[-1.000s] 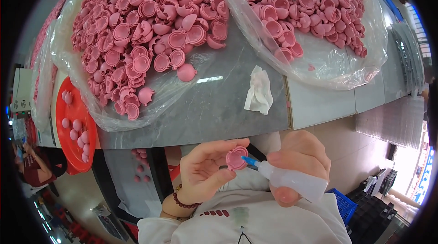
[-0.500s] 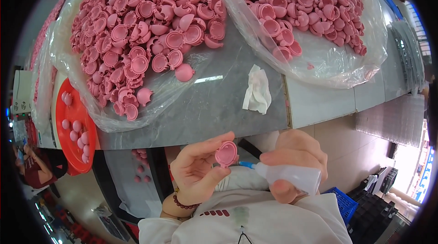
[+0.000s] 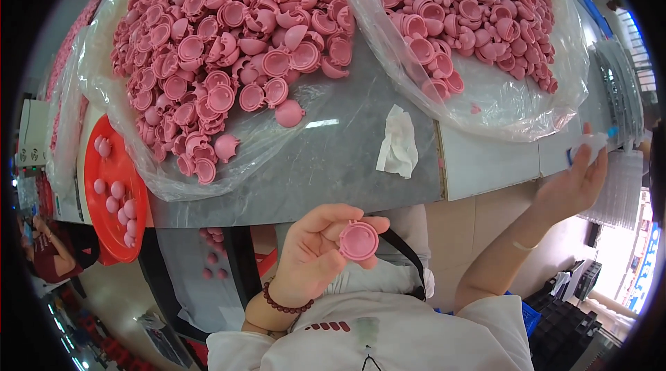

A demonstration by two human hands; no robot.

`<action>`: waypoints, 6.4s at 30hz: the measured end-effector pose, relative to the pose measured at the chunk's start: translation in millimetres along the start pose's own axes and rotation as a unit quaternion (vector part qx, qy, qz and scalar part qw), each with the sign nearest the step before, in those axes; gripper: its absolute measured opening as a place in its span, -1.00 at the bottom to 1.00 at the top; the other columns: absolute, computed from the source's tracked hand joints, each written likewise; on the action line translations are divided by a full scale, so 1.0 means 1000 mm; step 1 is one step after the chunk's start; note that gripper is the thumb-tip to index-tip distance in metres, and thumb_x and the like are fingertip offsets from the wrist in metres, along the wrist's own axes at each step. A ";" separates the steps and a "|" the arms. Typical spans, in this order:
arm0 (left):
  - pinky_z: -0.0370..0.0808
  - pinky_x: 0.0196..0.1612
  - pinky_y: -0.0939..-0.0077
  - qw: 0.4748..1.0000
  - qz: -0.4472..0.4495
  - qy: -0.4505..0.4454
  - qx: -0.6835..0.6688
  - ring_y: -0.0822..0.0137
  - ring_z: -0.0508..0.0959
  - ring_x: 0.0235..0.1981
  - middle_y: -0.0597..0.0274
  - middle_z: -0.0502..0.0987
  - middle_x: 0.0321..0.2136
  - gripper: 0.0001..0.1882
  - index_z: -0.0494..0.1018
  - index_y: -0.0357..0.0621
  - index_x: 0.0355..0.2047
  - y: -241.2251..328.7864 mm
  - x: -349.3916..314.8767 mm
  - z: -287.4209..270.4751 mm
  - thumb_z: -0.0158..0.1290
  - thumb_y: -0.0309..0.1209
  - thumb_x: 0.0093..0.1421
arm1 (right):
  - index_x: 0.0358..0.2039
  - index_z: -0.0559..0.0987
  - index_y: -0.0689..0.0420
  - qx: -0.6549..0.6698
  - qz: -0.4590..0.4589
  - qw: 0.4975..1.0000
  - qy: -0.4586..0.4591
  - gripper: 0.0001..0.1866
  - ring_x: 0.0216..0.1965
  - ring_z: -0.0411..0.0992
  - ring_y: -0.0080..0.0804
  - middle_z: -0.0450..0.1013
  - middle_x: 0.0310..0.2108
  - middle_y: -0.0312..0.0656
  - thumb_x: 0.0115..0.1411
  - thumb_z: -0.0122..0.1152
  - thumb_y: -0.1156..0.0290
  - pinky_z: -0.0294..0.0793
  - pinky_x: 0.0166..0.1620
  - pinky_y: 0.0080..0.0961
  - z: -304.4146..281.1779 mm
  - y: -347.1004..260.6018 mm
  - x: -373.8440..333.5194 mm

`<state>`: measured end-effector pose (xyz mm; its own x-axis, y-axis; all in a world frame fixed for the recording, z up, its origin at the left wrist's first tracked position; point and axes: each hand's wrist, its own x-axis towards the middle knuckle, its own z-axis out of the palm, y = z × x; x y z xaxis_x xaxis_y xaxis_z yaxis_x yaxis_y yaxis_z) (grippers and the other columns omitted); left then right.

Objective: Assembling small pink plastic components using a squeeze bottle applicator at a factory workstation.

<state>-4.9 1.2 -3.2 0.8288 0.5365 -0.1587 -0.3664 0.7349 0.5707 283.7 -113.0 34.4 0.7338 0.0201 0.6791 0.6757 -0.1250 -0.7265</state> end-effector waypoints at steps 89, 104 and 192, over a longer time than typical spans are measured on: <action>0.43 -0.25 0.51 0.956 0.124 -0.071 0.256 0.31 0.50 -0.34 0.05 0.48 -0.37 -0.61 0.37 -0.37 -0.26 0.002 0.011 0.011 0.09 -0.27 0.04 | -0.11 0.34 0.41 0.345 0.116 0.736 -0.571 -0.26 -0.28 0.46 -0.37 0.41 -0.18 0.05 -0.17 0.36 0.11 0.42 -0.19 -0.55 0.034 -0.085 -0.121; 0.30 -0.01 0.42 0.983 -0.162 -0.073 0.040 0.31 0.36 -0.07 0.12 0.36 -0.14 -0.24 0.25 -0.32 -0.07 -0.005 0.006 0.005 -0.19 0.20 0.06 | -0.45 0.45 0.25 0.387 0.000 0.751 -0.535 -0.51 -0.44 0.42 -0.30 0.41 -0.52 -0.16 -0.26 0.42 0.15 0.40 -0.12 -0.17 0.051 -0.073 -0.123; 0.40 -0.22 0.14 0.397 0.278 0.083 0.871 -0.08 0.48 -0.32 -0.17 0.48 -0.42 -0.62 0.46 -0.26 -0.43 0.174 0.571 0.119 -0.13 -0.15 0.10 | -0.37 0.52 0.13 -0.332 -0.031 0.921 -0.201 -0.69 -0.22 0.38 0.03 0.44 -0.32 0.02 0.04 -0.03 0.17 0.35 -0.15 -0.17 0.293 0.203 0.368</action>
<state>455.3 385.7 101.1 0.7317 0.5414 0.4142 0.4946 -0.8398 0.2239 711.5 159.5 106.4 0.7520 0.3967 0.5265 0.6233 -0.6878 -0.3720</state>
